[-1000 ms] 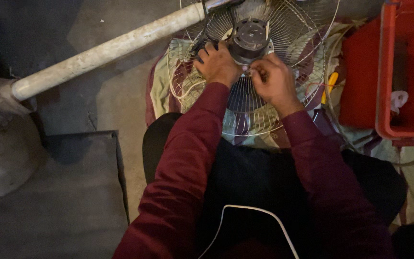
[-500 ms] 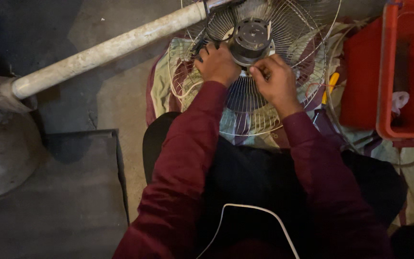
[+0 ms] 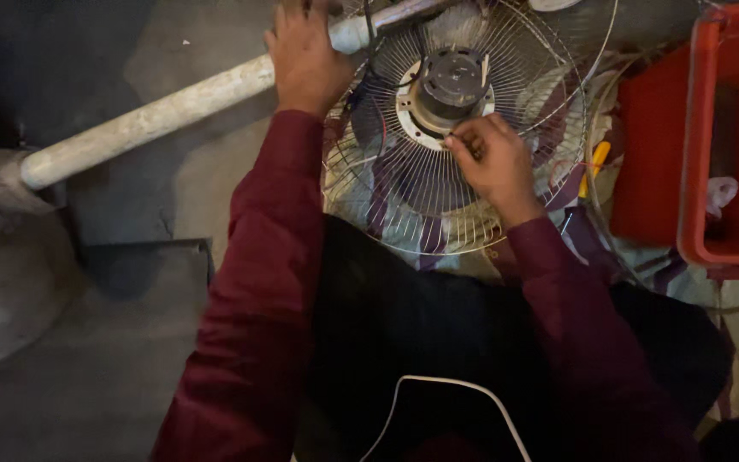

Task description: The person disassembles a standing fan by removing the front grille and motor housing, then reassembles it by reattaching the motor housing and securing the front grille. The person uses a screwdriver to tighten screws and handles the fan blades and motor components.

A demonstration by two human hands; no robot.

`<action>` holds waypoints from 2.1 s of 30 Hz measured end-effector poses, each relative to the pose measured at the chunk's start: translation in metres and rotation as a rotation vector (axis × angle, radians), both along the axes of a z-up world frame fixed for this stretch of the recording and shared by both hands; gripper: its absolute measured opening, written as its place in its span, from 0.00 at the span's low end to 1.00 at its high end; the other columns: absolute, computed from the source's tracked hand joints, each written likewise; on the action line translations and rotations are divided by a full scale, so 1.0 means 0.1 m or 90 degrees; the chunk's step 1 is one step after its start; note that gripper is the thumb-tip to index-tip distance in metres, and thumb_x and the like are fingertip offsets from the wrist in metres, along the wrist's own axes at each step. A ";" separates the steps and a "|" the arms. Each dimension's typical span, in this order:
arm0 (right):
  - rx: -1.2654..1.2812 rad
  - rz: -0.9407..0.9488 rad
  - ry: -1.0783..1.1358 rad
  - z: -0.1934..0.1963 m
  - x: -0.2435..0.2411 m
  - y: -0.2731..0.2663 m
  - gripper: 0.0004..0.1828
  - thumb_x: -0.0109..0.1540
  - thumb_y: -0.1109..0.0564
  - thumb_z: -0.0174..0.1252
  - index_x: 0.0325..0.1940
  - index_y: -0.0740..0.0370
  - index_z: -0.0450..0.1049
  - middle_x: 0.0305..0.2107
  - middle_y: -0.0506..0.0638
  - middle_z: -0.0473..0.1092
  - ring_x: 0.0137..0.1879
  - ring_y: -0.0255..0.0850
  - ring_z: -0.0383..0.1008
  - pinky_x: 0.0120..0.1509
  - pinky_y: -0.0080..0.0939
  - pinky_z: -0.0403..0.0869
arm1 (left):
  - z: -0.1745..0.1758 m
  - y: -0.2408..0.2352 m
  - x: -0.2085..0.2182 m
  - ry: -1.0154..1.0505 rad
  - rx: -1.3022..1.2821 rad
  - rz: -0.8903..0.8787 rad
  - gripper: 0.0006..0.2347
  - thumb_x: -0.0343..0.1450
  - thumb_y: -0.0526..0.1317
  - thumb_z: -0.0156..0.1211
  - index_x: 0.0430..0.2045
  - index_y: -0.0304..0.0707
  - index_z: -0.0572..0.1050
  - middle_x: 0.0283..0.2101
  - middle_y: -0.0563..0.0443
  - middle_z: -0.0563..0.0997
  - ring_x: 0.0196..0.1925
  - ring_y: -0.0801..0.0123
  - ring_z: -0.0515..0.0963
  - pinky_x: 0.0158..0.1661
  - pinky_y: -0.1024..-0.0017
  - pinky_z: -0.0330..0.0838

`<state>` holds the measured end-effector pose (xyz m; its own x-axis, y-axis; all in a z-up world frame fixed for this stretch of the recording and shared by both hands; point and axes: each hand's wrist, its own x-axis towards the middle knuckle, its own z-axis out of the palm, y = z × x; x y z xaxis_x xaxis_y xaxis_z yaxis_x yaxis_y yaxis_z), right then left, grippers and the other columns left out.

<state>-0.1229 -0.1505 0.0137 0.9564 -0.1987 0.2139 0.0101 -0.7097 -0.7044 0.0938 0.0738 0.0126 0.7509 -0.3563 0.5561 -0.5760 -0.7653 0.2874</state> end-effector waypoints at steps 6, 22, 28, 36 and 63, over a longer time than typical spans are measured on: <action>-0.041 0.038 -0.061 0.07 0.02 0.00 0.06 0.66 0.59 0.67 0.43 0.64 0.80 0.37 0.54 0.73 0.38 0.44 0.78 0.41 0.43 0.76 | -0.23 -0.60 -0.72 0.482 0.051 -0.110 0.12 0.60 0.39 0.67 0.34 0.37 0.83 0.42 0.32 0.81 0.45 0.45 0.83 0.49 0.57 0.77; -0.067 -0.043 -0.115 -0.29 -0.25 0.23 0.09 0.65 0.60 0.66 0.46 0.64 0.75 0.38 0.56 0.70 0.42 0.50 0.75 0.46 0.49 0.75 | -0.68 -0.93 -1.10 0.521 0.046 0.015 0.27 0.54 0.49 0.77 0.42 0.31 0.77 0.44 0.32 0.82 0.47 0.43 0.82 0.47 0.55 0.75; -0.034 -0.062 -0.181 -0.50 -0.39 0.32 0.10 0.64 0.60 0.68 0.46 0.64 0.75 0.36 0.55 0.69 0.39 0.49 0.73 0.44 0.49 0.73 | -0.21 -0.67 -0.84 0.649 0.091 0.032 0.24 0.62 0.46 0.68 0.50 0.34 0.77 0.55 0.34 0.79 0.59 0.46 0.80 0.59 0.60 0.73; -0.067 -0.096 -0.138 -0.66 -0.45 0.30 0.11 0.62 0.59 0.68 0.41 0.65 0.73 0.33 0.55 0.67 0.34 0.50 0.71 0.39 0.50 0.71 | 0.07 -0.96 -1.11 0.323 0.081 -0.301 0.49 0.49 0.51 0.83 0.67 0.53 0.60 0.66 0.34 0.61 0.67 0.38 0.62 0.57 0.38 0.60; -0.128 -0.071 -0.209 -0.61 -0.70 0.28 0.11 0.63 0.60 0.67 0.45 0.66 0.73 0.47 0.59 0.70 0.53 0.59 0.71 0.58 0.57 0.71 | -0.19 -0.85 -1.26 0.188 0.036 -0.331 0.45 0.44 0.50 0.83 0.61 0.50 0.69 0.56 0.34 0.68 0.59 0.44 0.69 0.55 0.50 0.67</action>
